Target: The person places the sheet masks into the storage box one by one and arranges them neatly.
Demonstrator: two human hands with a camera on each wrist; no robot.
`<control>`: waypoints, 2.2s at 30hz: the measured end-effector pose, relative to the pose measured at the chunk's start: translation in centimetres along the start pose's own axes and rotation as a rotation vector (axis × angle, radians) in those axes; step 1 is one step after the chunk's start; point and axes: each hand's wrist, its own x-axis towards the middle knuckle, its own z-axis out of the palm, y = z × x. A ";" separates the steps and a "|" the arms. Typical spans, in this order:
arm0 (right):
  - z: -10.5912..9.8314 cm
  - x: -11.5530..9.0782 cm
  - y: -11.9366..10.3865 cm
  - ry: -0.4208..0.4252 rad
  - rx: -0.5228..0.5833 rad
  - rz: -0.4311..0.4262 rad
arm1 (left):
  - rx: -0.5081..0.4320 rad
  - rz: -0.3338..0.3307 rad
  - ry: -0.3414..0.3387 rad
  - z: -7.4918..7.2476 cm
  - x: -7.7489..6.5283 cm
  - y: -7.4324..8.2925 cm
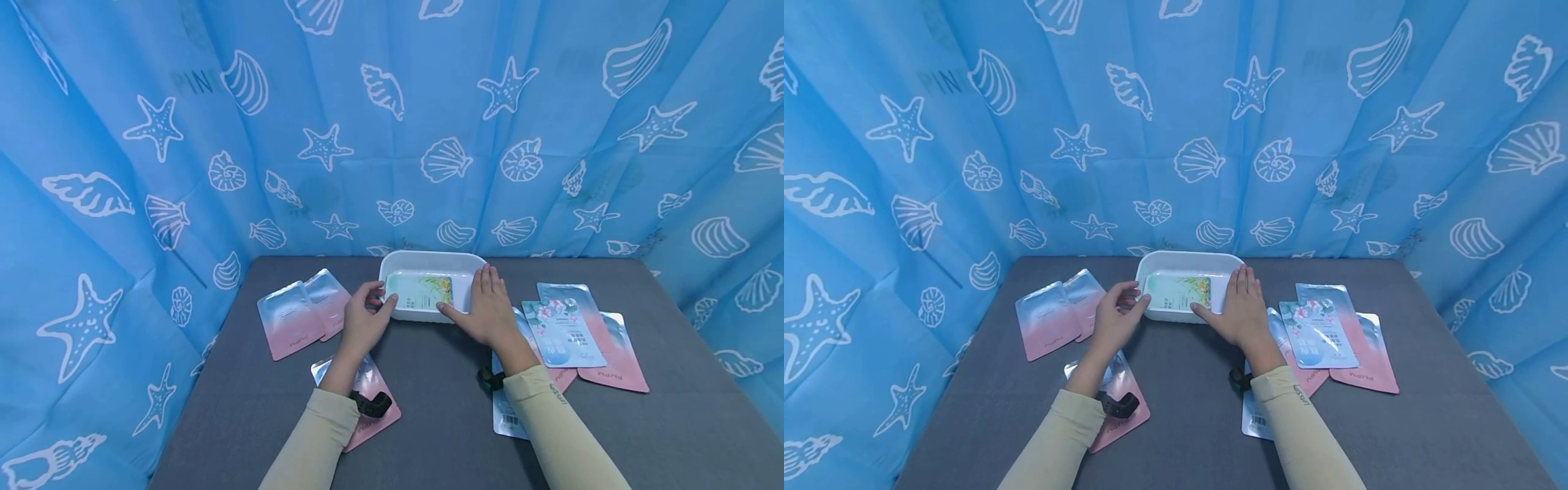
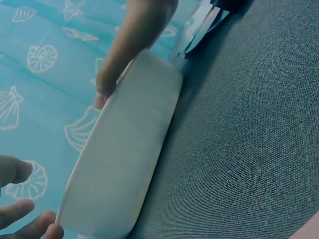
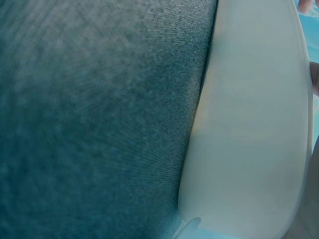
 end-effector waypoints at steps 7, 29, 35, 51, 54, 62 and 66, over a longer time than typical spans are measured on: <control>0.1 0.1 0.1 0.000 -0.001 -0.003 | -0.007 -0.001 -0.009 -0.7 0.0 0.0; 0.3 0.2 0.1 -0.004 -0.007 0.000 | 0.049 -0.054 -0.014 -6.7 -2.0 -2.7; 0.2 0.1 0.0 0.005 -0.002 -0.002 | 0.073 -0.076 0.004 -7.9 -2.6 -3.2; 0.2 0.1 0.0 0.000 -0.007 -0.002 | 0.128 -0.095 -0.079 -9.8 -4.9 -4.5; 0.2 0.1 0.1 0.004 -0.001 0.000 | 0.147 -0.107 -0.098 -9.9 -5.4 -4.7; 0.3 0.1 0.3 -0.001 0.017 -0.004 | 0.195 -0.144 -0.114 -10.5 -6.5 -5.0; 0.3 0.1 0.3 -0.001 0.024 -0.003 | 0.217 -0.142 -0.109 -11.1 -7.0 -5.1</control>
